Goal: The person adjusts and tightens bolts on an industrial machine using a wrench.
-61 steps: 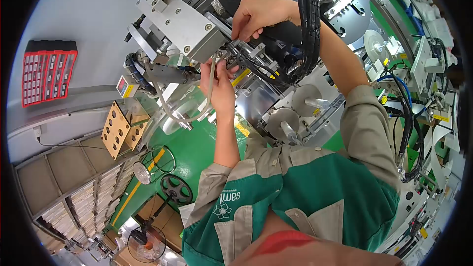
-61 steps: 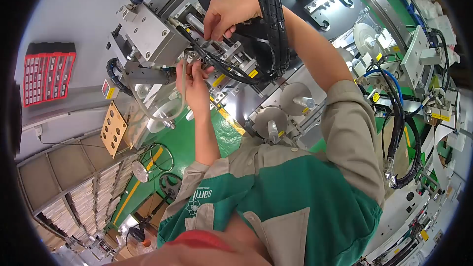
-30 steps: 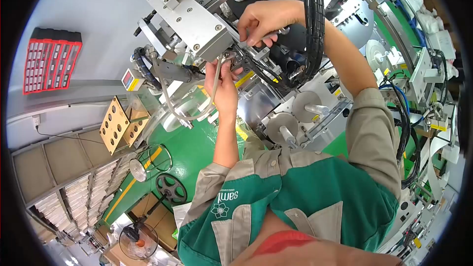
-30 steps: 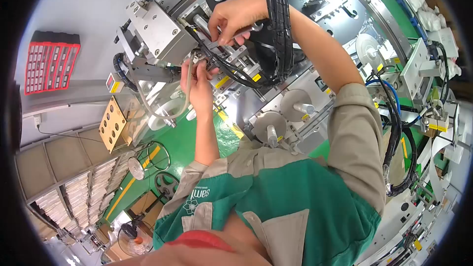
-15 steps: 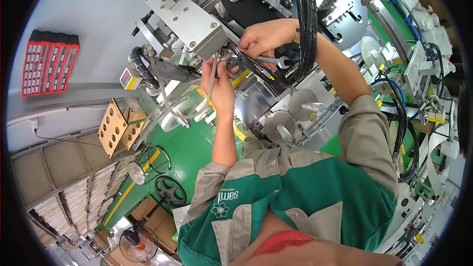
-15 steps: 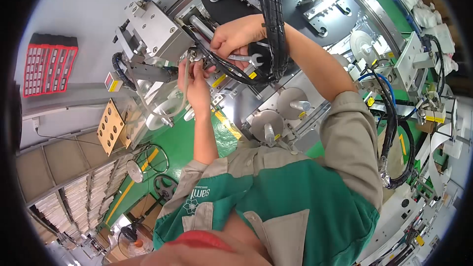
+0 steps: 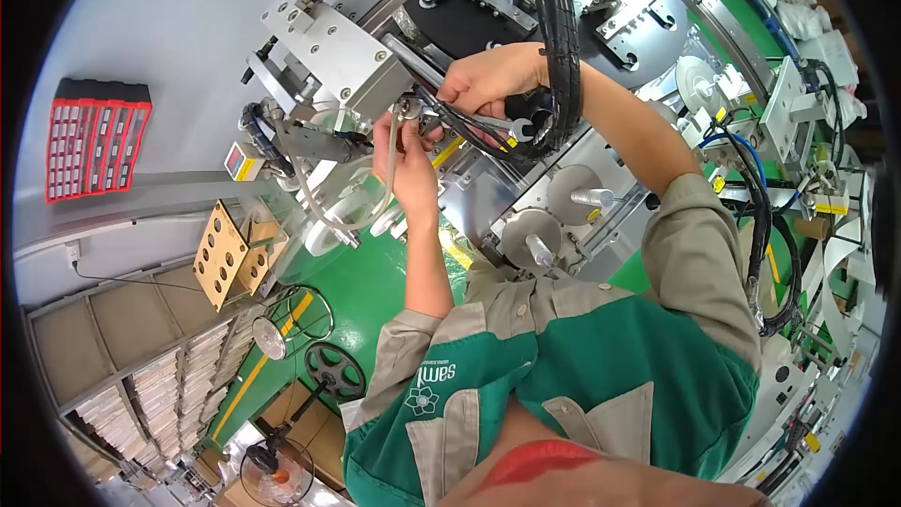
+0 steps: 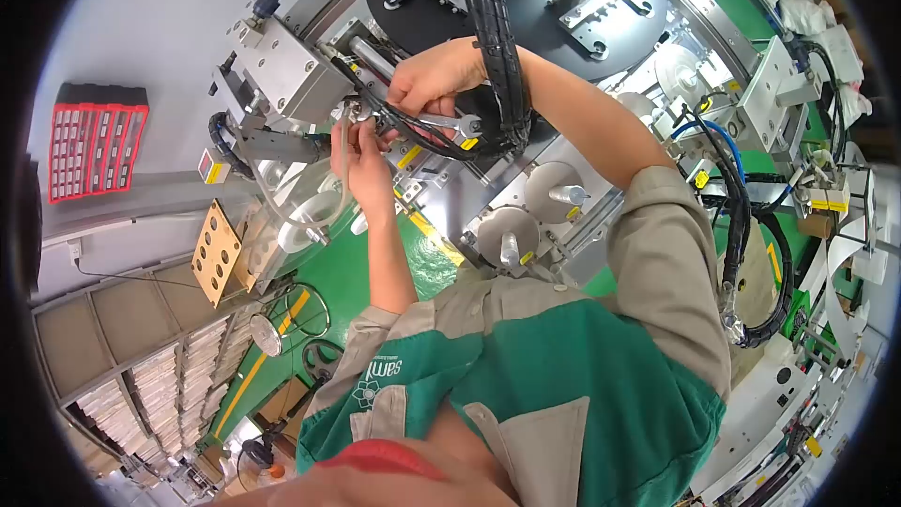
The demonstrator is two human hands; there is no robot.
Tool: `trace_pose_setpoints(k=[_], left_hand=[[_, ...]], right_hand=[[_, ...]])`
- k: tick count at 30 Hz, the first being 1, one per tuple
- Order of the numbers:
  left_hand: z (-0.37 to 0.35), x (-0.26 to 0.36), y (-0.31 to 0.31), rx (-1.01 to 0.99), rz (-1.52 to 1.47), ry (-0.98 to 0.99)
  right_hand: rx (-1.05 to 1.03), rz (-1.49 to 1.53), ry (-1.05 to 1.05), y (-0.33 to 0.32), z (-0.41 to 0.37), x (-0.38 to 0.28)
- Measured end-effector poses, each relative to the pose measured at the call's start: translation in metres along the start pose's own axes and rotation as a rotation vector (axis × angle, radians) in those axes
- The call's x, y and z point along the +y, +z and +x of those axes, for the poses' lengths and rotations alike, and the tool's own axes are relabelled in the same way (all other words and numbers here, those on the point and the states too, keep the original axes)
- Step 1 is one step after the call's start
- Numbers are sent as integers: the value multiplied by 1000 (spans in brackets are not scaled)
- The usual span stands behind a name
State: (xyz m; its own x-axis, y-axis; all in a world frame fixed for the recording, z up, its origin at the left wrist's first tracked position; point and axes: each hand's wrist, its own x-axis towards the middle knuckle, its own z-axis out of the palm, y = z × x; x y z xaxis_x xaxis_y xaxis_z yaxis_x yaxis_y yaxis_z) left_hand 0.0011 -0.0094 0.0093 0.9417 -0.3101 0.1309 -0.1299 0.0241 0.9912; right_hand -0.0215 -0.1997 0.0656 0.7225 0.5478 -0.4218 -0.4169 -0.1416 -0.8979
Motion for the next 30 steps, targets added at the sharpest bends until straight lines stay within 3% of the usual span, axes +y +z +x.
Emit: trace_pose_setpoints(k=[2, 5, 9, 10, 12, 21, 30], left_hand=[[0, 0, 1, 16, -22, 16], [3, -15, -4, -10, -74, 13], [2, -11, -4, -11, -72, 13], [3, -11, -3, -12, -70, 14], [2, -11, -3, -5, -83, 8], [3, -10, -5, -24, -86, 32], [3, -5, -5, -41, -8, 20]], right_hand=[[9, 13, 4, 1, -1, -1], [112, -253, 45, -6, -29, -21], [445, -420, -67, -22, -35, 3], [446, -418, -69, -22, -33, 6], [394, -525, -60, -21, -27, 5], [229, -420, -69, -17, -8, -10], [26, -540, -81, -52, 16, -30]])
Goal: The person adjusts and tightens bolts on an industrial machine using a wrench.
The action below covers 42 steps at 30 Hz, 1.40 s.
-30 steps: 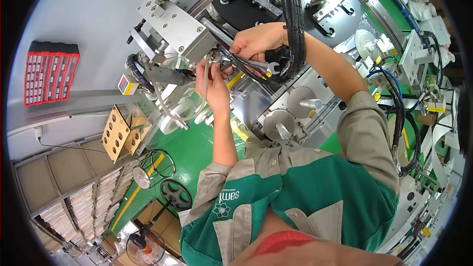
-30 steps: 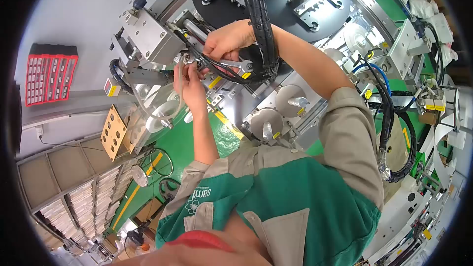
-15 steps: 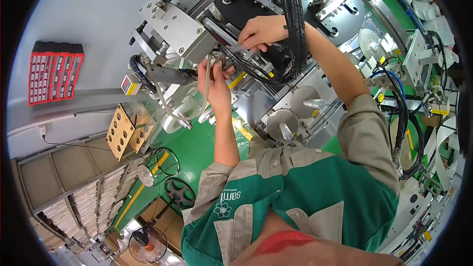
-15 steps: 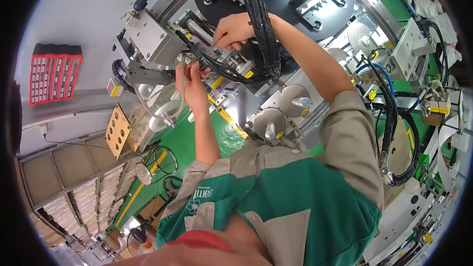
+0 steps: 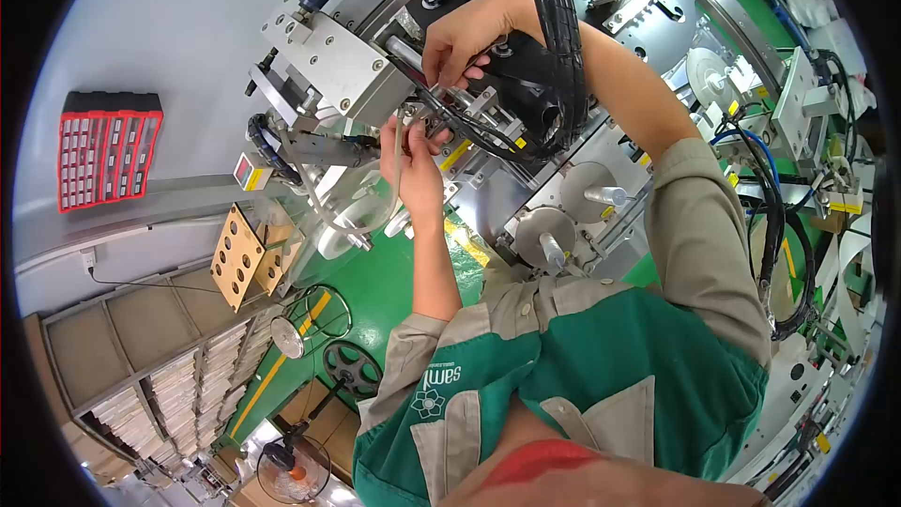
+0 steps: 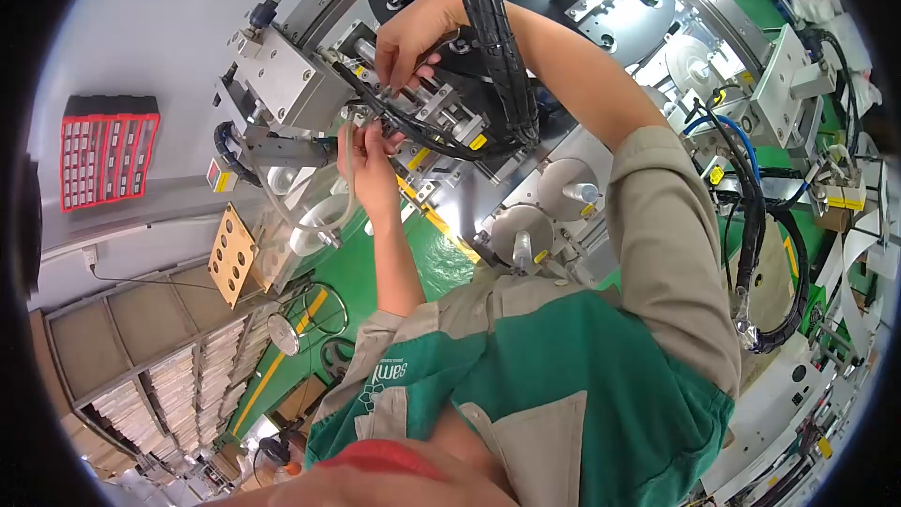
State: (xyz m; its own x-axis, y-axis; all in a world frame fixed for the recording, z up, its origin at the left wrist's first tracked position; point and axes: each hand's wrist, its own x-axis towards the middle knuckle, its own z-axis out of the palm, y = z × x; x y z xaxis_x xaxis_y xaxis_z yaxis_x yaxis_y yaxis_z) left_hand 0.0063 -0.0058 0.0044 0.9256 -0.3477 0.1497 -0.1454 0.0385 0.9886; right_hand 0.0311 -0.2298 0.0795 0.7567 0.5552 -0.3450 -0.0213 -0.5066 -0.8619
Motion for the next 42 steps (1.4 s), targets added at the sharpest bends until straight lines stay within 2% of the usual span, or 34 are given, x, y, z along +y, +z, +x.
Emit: trace_pose_setpoints(k=[3, 28, 32, 34, 42], left_hand=[[1, -1, 0, 14, 14, 7], [-2, -6, -1, 23, -20, 39], [0, -5, -3, -9, -17, -9], [-3, -4, -1, -3, -113, -26], [-2, 4, -2, -33, -44, -62]], right_hand=[[-55, 50, -4, -4, 5, 4], [-35, 27, 51, -6, 6, -1], [-31, 6, 47, -6, 5, -5], [-31, 10, 50, -6, 6, -4], [-25, 33, 84, -6, 6, -5]])
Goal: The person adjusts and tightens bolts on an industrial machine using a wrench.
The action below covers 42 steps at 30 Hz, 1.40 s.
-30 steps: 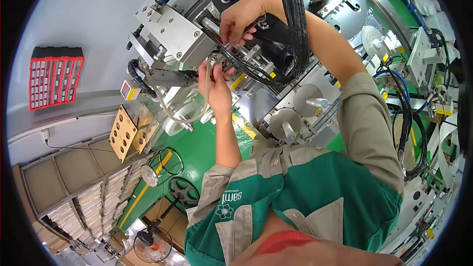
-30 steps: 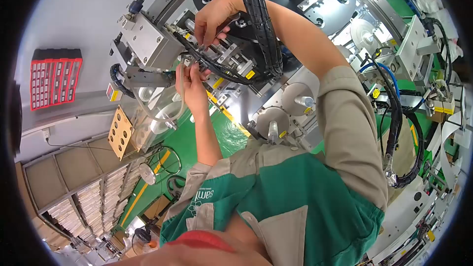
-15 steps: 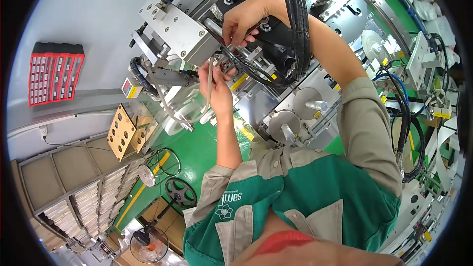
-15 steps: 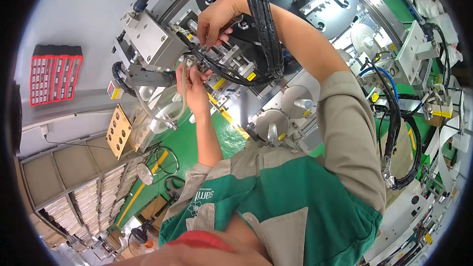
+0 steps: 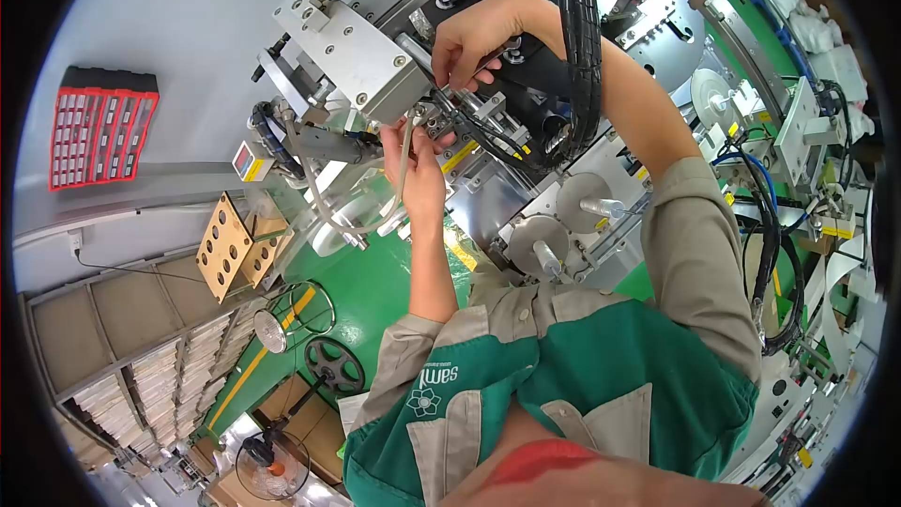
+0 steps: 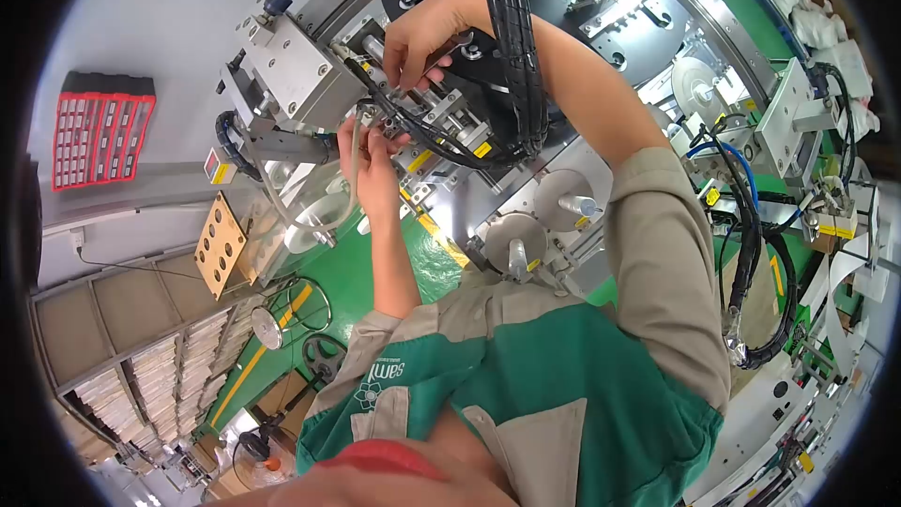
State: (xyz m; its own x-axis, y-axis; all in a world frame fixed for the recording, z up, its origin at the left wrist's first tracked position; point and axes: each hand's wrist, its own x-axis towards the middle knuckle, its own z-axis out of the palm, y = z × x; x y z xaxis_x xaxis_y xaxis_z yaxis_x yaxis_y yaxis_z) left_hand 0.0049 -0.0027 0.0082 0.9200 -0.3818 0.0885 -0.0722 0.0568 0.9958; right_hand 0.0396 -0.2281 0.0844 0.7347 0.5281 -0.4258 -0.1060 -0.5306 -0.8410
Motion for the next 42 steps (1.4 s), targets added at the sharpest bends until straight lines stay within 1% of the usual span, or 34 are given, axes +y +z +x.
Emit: trace_pose_setpoints(k=[4, 9, 16, 18, 21, 24, 26, 27, 29, 31, 33, 35, 37, 38, 39, 40, 41, 42], left_hand=[[1, -1, 0, 15, 7, -24], [1, 0, 3, 53, -14, 4], [1, 1, 2, 42, -9, 1], [1, -2, 0, 39, 34, 10], [1, 5, 2, 26, -110, 9], [2, 3, 1, 19, -100, -3], [1, 0, 1, 32, -92, 6], [0, -1, 1, 40, -81, 15], [-3, -2, -1, 7, -76, 7], [-3, 0, 0, -3, -182, 38], [-4, 1, -3, -42, -163, 37], [-5, 2, -6, -74, -129, 39], [-5, 3, -9, -100, -120, 40], [-6, 4, -11, -126, -100, 42], [-6, 3, -11, -121, -82, 41], [-6, 3, -10, -132, -90, 41], [-5, 3, -9, -127, -104, 39], [-5, 4, -9, -121, -117, 38]], right_hand=[[-3, 0, 11, 0, 0, -1], [-4, -45, 32, -2, 1, -2], [-16, -41, 25, -3, 1, -1], [25, -66, 9, -1, 0, -3], [49, -160, 25, -5, -11, -8], [127, -112, 87, -10, -26, 5], [316, -42, 89, -3, -53, 7], [444, -19, 23, 5, -68, 18], [848, 216, -105, 47, -102, 39], [1049, 105, 228, 81, -142, 27], [1366, 79, 396, 144, -171, 2], [1532, 78, 487, 192, -184, -36], [1544, 194, 315, 223, -182, -65], [1499, 315, 243, 233, -167, -85], [1451, 348, 127, 239, -147, -94], [1311, 423, 104, 241, -127, -105], [1224, 447, 77, 243, -104, -102], [1216, 448, 57, 242, -81, -97]])
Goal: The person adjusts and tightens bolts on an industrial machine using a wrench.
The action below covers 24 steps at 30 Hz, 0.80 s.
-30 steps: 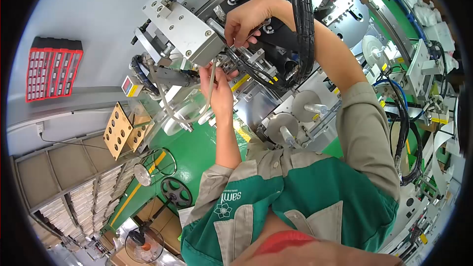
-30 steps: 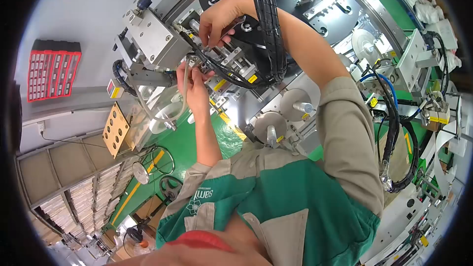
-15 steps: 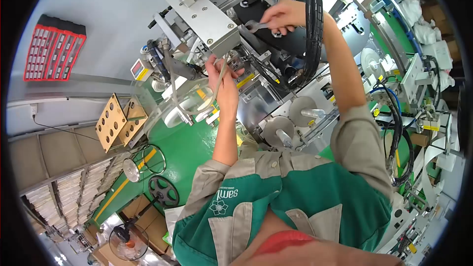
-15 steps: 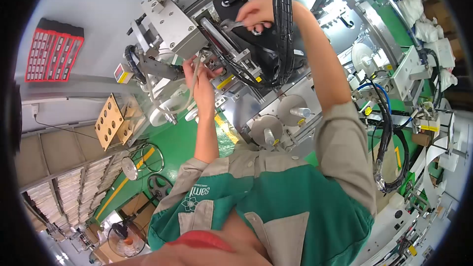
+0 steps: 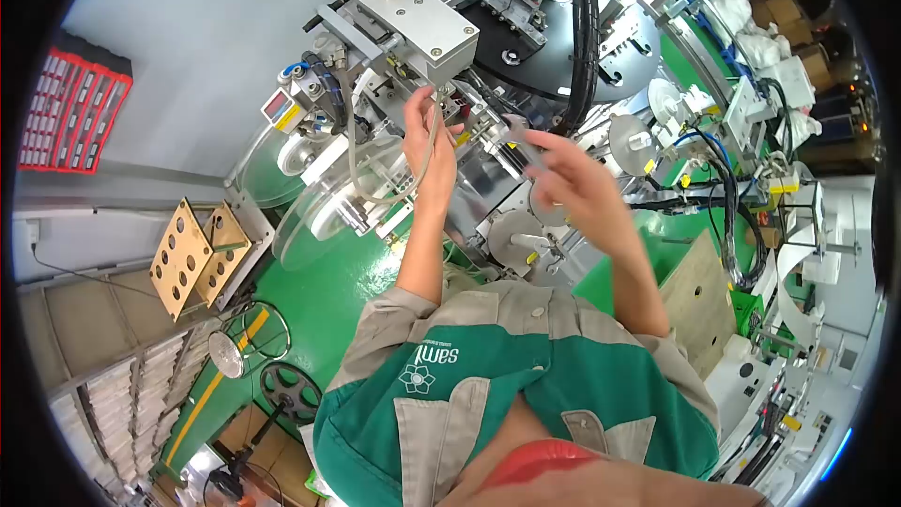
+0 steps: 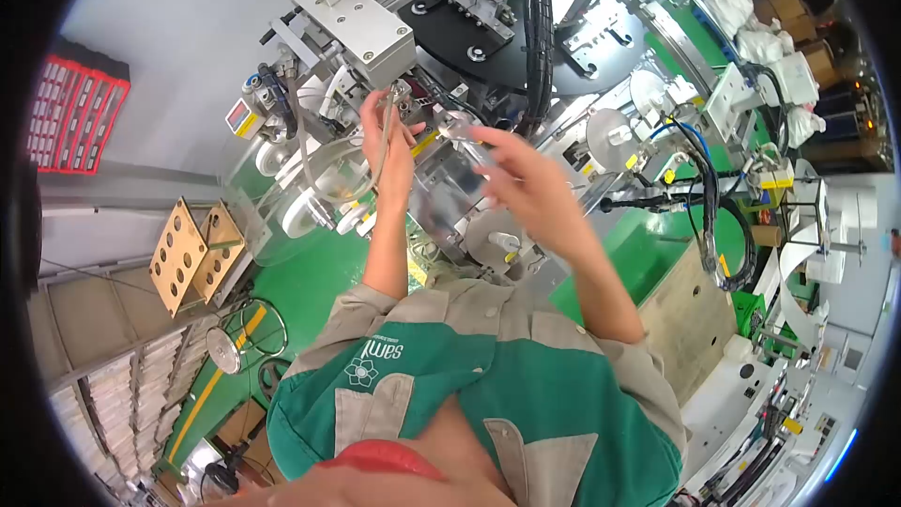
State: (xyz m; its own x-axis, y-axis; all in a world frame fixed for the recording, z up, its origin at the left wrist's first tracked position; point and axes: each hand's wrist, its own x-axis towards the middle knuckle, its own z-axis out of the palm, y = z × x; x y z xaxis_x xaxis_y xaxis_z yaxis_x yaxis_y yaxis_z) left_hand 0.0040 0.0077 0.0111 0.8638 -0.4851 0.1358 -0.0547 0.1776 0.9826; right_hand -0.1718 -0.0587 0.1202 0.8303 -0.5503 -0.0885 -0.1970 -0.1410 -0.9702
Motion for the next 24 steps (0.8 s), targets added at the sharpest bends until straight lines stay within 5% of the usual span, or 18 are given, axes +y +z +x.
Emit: trace_pose_setpoints(k=[6, 15, 24], left_hand=[[1, 3, 0, -2, -26, -80], [4, 6, -4, -42, -59, -108], [6, 19, -9, -82, -59, -159]], right_hand=[[133, -137, -60, 66, 43, 9], [183, -187, -5, 80, 61, 10], [168, -555, -161, 87, 62, 14]])
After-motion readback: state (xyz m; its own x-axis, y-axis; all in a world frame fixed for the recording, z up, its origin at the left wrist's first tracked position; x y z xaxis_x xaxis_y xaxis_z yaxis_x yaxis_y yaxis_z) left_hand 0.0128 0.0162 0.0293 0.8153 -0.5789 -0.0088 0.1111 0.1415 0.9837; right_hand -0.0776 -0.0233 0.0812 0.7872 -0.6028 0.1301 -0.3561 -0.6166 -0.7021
